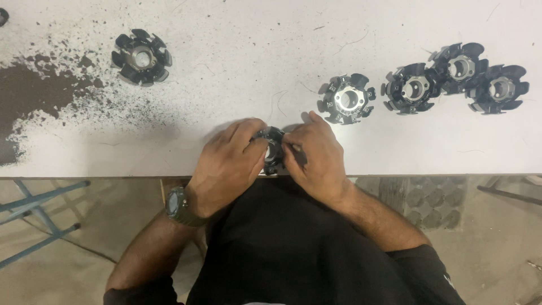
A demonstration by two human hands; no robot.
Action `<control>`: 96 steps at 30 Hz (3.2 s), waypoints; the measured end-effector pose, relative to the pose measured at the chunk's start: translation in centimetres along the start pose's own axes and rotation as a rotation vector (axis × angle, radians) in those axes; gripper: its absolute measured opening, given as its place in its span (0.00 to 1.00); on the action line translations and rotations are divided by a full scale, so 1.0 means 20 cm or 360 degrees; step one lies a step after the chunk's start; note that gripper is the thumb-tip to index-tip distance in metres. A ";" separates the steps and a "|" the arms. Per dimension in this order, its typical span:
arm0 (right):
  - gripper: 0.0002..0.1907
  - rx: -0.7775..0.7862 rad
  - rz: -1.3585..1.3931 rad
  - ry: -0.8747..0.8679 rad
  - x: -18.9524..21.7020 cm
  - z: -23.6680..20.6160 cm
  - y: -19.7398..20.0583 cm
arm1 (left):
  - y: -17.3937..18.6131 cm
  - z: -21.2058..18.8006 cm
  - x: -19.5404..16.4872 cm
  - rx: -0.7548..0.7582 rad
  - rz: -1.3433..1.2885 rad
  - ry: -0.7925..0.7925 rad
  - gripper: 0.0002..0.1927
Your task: The person sits at a white workbench and assembles small black plastic housings by hand, pressing small light-colored inserts into each housing. They work on one unit at a time and place finished assemblies in a growing pile on the table.
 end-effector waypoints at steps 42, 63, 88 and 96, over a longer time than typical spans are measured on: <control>0.13 -0.0128 -0.0034 0.0224 -0.02 -0.16 -0.02 | -0.08 -0.07 -0.01 -0.0193 -0.0478 0.0394 0.08; 0.16 -0.0062 -0.0208 0.0189 0.01 -0.13 -0.01 | -0.12 -0.10 0.01 0.0002 -0.0562 0.0469 0.07; 0.12 -0.0297 -0.0027 -0.0155 -0.19 -0.20 0.25 | 0.23 0.19 0.35 0.0373 0.0288 0.0253 0.57; 0.13 -0.0295 0.0086 -0.0188 -0.11 -0.23 0.18 | -0.09 0.05 -0.03 -0.0021 -0.0051 0.0110 0.41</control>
Point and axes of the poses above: each hand's wrist, its own z-axis towards the middle knuckle, its own y-axis out of the back of the hand, x = y × z, the point moved 4 cm from there along z, towards the middle knuckle, and after that the axes turned 5 degrees about y, right-handed, at the moved point
